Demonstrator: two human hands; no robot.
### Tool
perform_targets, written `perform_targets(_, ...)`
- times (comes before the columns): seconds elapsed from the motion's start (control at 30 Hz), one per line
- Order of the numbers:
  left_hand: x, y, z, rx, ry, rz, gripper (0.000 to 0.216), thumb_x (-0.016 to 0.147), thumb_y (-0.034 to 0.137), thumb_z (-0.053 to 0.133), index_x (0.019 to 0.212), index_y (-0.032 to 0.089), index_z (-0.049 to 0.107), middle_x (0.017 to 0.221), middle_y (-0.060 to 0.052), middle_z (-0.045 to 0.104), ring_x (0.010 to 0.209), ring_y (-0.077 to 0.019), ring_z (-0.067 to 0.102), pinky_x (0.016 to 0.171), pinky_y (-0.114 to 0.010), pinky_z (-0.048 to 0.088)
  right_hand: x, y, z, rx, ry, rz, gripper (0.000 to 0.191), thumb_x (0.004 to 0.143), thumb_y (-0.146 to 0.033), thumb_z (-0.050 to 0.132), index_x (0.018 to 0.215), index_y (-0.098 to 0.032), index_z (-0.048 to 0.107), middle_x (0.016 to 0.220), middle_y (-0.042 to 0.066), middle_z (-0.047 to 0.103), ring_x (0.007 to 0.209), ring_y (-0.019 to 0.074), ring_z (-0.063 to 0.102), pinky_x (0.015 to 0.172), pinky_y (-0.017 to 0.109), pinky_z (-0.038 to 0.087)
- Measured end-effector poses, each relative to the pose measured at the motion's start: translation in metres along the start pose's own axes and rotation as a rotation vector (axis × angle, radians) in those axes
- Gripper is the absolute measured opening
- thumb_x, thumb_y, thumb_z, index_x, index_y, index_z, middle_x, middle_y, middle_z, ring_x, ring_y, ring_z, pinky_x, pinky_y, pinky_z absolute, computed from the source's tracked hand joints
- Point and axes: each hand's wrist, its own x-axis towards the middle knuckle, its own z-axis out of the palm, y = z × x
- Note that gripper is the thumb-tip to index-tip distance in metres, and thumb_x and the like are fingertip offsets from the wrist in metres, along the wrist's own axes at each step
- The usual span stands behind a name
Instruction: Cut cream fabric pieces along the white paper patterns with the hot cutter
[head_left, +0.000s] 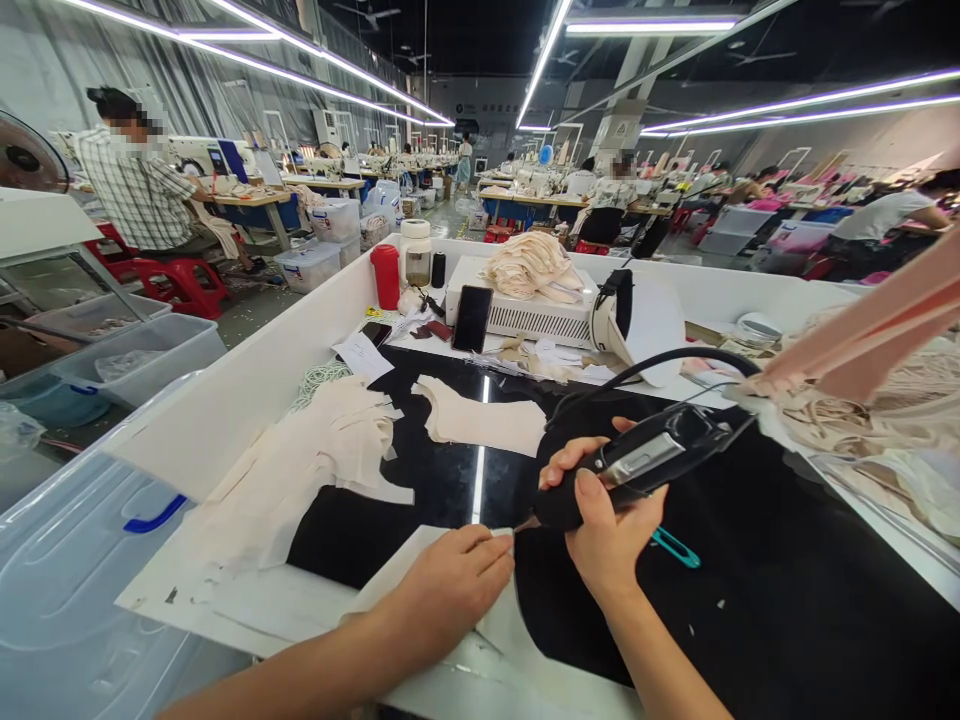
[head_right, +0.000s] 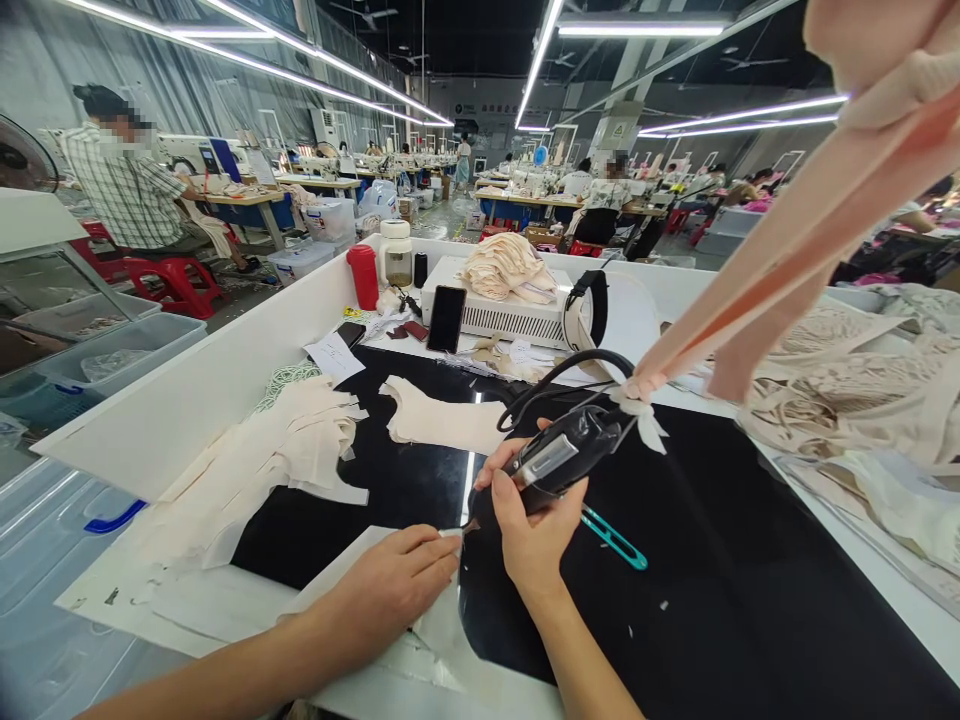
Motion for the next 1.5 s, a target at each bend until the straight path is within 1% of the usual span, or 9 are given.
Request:
perform_targets(0.1,0.0006,0.0004,-0.0007,0.004,0.025,-0.007,0.024,0.101,-0.001,0.049,0.114,0.008,0.066,0.122,-0.012,0.075,0.104,-0.0194,0.070,0.097,-0.032,0.059,-0.0006,-0.0006,0.0003,0.000,0.000,0.004,0.050,0.088,-0.028,0.077,0.131,-0.034,0.051,0.083,-0.006,0.065,0.061,0.0143,0.064,0.056,0.032,0.057)
perform_targets(0.23,0.0016,0.0007,-0.0008,0.007,0.040,0.001,0.023,0.101,0.000,0.049,0.113,0.006,0.068,0.120,-0.011,0.075,0.101,-0.0191,0.070,0.098,-0.029,0.058,-0.0008,-0.0014,0.0014,-0.002,0.008,-0.005,0.049,0.088,-0.028,0.076,0.129,-0.034,0.051,0.083,-0.006,0.065,0.061,0.0141,0.064,0.056,0.032,0.058)
perform_targets(0.37,0.0003,0.0008,0.0013,-0.002,0.029,0.000,0.022,0.102,0.001,0.049,0.113,0.006,0.068,0.120,-0.011,0.075,0.102,-0.0194,0.069,0.098,-0.031,0.058,-0.0012,-0.0015,0.0028,0.013,-0.002,-0.010,0.047,0.089,-0.025,0.075,0.130,-0.034,0.052,0.083,-0.006,0.066,0.062,0.0139,0.064,0.057,0.031,0.057)
perform_targets(0.5,-0.0006,0.0009,0.0012,-0.014,0.005,-0.014,0.021,0.102,0.002,0.050,0.114,0.007,0.067,0.122,-0.011,0.074,0.102,-0.0199,0.069,0.097,-0.031,0.058,-0.0021,-0.0016,0.0042,-0.021,0.021,-0.012,0.049,0.090,-0.022,0.074,0.132,-0.034,0.051,0.082,-0.006,0.066,0.062,0.0142,0.064,0.057,0.032,0.057)
perform_targets(0.6,0.0002,0.0005,-0.0008,-0.005,-0.003,-0.006,0.024,0.103,0.001,0.047,0.115,0.007,0.067,0.122,-0.011,0.074,0.103,-0.0194,0.069,0.097,-0.031,0.058,-0.0021,-0.0026,0.0049,-0.032,0.033,-0.002,0.051,0.089,-0.022,0.074,0.133,-0.034,0.051,0.082,-0.006,0.066,0.061,0.0142,0.064,0.059,0.033,0.058)
perform_targets(0.8,0.0023,0.0006,-0.0036,-0.003,0.023,-0.021,0.021,0.103,0.003,0.049,0.113,0.006,0.067,0.118,-0.011,0.076,0.099,-0.0197,0.069,0.094,-0.030,0.059,-0.0007,-0.0035,0.0039,0.011,0.025,-0.018,0.048,0.090,-0.023,0.076,0.130,-0.034,0.052,0.083,-0.006,0.067,0.062,0.0135,0.064,0.061,0.032,0.057)
perform_targets(1.0,0.0020,0.0016,-0.0035,-0.013,0.027,-0.028,0.026,0.103,0.000,0.045,0.113,0.006,0.068,0.117,-0.010,0.076,0.098,-0.0198,0.069,0.091,-0.030,0.060,-0.0016,-0.0006,0.0028,-0.008,0.028,-0.007,0.050,0.089,-0.025,0.076,0.131,-0.033,0.051,0.082,-0.006,0.066,0.062,0.0136,0.064,0.061,0.033,0.058)
perform_targets(1.23,0.0019,0.0017,-0.0020,-0.020,0.028,-0.034,0.026,0.105,0.002,0.044,0.113,0.007,0.068,0.114,-0.011,0.076,0.097,-0.0196,0.070,0.091,-0.030,0.061,-0.0025,-0.0017,0.0046,0.005,0.033,-0.007,0.050,0.090,-0.020,0.074,0.133,-0.034,0.052,0.083,-0.007,0.067,0.062,0.0133,0.064,0.062,0.033,0.057)
perform_targets(1.5,0.0007,0.0016,-0.0006,-0.041,0.047,-0.035,0.024,0.104,0.003,0.046,0.114,0.007,0.068,0.117,-0.010,0.075,0.098,-0.0198,0.068,0.091,-0.030,0.061,-0.0030,-0.0008,0.0070,0.009,0.023,-0.024,0.050,0.089,-0.022,0.075,0.132,-0.033,0.051,0.082,-0.007,0.066,0.060,0.0136,0.064,0.061,0.033,0.058)
